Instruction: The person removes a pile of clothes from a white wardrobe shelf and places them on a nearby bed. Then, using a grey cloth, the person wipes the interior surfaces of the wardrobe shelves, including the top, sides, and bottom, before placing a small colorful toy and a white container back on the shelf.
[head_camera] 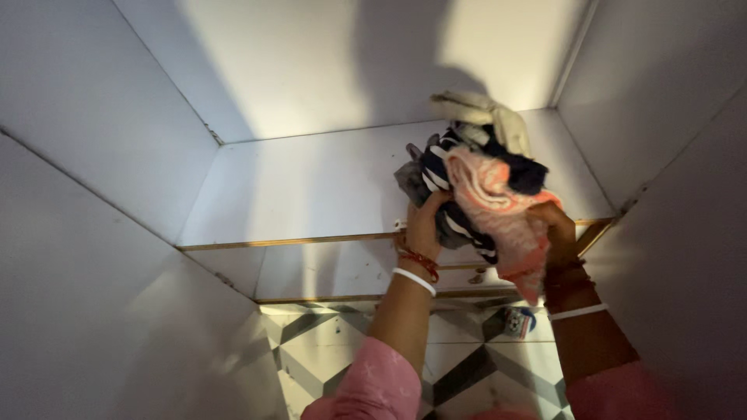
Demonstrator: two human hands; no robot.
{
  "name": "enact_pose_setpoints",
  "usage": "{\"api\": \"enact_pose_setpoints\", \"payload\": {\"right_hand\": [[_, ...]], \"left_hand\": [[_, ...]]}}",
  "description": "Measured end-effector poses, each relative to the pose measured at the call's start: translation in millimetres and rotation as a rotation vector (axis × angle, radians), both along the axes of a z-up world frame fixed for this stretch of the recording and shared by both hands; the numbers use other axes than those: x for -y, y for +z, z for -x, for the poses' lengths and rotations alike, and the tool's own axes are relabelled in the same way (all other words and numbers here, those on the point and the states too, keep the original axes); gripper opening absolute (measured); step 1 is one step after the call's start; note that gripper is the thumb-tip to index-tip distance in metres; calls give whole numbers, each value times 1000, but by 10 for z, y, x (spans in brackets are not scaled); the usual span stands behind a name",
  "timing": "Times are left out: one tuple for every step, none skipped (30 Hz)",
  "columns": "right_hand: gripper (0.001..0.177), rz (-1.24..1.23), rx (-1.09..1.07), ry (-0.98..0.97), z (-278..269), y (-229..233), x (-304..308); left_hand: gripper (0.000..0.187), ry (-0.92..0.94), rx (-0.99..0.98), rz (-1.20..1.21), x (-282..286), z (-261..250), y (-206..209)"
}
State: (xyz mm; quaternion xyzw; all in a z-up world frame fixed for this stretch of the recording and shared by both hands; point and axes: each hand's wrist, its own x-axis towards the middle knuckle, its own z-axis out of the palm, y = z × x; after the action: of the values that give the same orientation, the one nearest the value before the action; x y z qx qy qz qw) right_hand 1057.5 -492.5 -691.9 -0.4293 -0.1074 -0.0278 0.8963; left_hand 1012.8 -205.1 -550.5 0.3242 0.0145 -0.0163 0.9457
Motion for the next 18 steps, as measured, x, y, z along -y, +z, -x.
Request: {"api": "enact_pose_setpoints", "payload": {"right_hand": [[16, -22, -20, -17, 70, 14, -77], [17, -44, -31, -34, 139, 37, -146], [19, -59, -38, -57, 186, 68, -223], [20, -55, -35, -77, 225, 111, -282], [22, -53, -30, -94, 254, 163, -341], [24, -52, -22, -108, 276, 230, -394], [26, -29, -9, -109, 287, 308, -460], [28, -18, 0, -106, 293, 406, -528], [30, 6, 17, -101, 279, 514, -619], [32, 38, 25, -75, 284, 617, -725], [34, 70, 36, -46, 289, 725, -854], [37, 96, 49, -15, 307, 842, -989], [39, 120, 64, 25, 327, 963, -1147], [41, 157, 69, 57, 363, 1105, -1264], [43, 191, 86, 94, 403, 1241, -1381], [45, 220, 78, 116, 467, 1371, -1420], [48, 243, 79, 135, 503, 1490, -1462], [50, 271, 77, 159, 548, 1585, -1504]], "left_hand": [[51, -3, 4, 19, -31, 81, 18], [52, -7, 8, 40, -67, 147, 39], [51, -21, 3, -4, -124, 193, 60], [51, -32, -7, -46, -186, 241, 69], [51, -44, -16, -88, -244, 271, 71], [52, -30, 49, -110, -292, 289, 60], [53, -15, 113, -133, -343, 300, 40], [54, 0, 182, -157, -389, 287, 27], [54, -4, 162, -161, -422, 269, 8], [54, -10, 143, -166, -448, 246, -13], [54, -15, 125, -171, -476, 228, -36], [54, 26, 118, -199, -502, 218, -50], [55, 67, 111, -227, -533, 222, -61], [56, 101, 104, -249, -561, 213, -63], [56, 92, 114, -283, -632, 169, -46], [55, 82, 118, -314, -690, 145, -32], [55, 71, 122, -344, -744, 126, -14], [56, 69, 100, -372, -802, 138, -3]]}}
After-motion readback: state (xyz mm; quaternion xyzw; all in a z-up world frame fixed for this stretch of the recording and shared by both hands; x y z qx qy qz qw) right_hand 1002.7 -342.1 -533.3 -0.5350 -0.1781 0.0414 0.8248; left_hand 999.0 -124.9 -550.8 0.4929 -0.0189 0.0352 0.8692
